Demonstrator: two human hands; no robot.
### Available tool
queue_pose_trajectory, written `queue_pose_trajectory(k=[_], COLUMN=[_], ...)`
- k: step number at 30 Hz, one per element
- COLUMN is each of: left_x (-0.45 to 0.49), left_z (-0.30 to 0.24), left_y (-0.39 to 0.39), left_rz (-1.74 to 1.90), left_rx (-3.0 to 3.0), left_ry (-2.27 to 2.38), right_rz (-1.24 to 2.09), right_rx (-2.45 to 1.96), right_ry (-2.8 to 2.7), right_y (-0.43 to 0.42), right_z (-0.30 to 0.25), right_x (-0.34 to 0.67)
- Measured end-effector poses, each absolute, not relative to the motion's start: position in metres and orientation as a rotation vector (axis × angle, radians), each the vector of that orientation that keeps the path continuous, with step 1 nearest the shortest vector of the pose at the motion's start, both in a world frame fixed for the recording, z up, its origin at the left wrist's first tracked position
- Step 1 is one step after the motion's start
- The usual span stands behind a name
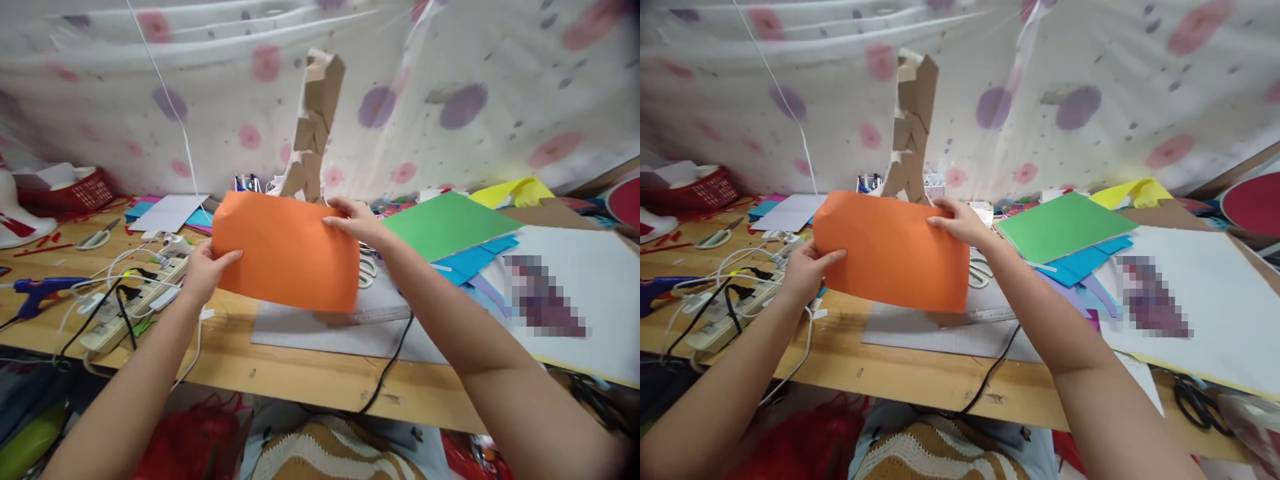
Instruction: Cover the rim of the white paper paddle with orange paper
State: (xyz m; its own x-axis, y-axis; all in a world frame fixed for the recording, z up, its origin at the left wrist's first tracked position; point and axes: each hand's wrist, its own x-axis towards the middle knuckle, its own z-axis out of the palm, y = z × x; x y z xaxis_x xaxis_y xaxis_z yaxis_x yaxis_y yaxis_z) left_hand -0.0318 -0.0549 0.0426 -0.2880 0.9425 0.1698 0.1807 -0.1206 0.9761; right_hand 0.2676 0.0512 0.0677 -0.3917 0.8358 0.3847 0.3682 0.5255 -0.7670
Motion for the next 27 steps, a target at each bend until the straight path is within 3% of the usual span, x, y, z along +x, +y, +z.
queue_pose_trajectory(k=[4,10,14,17,21,27], left_x=[-0.025,-0.014,-0.017,-0.020,-0.005,0.049], left_z=[0.040,-0.024,-0.046,-0.048,-0.038,-0.032], left_y=[-0.046,-0.034,-0.026,-0.024,-0.034,-0.043], left_rz=[1.188,1.070,1.147,1.223,1.249,0.907], left_rx=[1.011,0.774,0.805,1.020,1.726,2.441], left_ry=[1.319,1.436,1.580,1.783,2.074,1.788], right_rz=[0.951,0.778,0.548,0.226,-0.082,-0.258], right_rx=[-1.130,-1.501,-1.493,-1.342,-1.179,-1.564], right_ry=[-2.063,-2.167,-2.162,-2.125,-2.090,-1.899], right_y=[0.059,0.065,0.060,0.038,-0.014,-0.062], right_z=[0.072,0.003,-0.011,-0.010,-0.025,-0.068], right_x=[0.266,0.253,0.259,0.277,0.322,0.393])
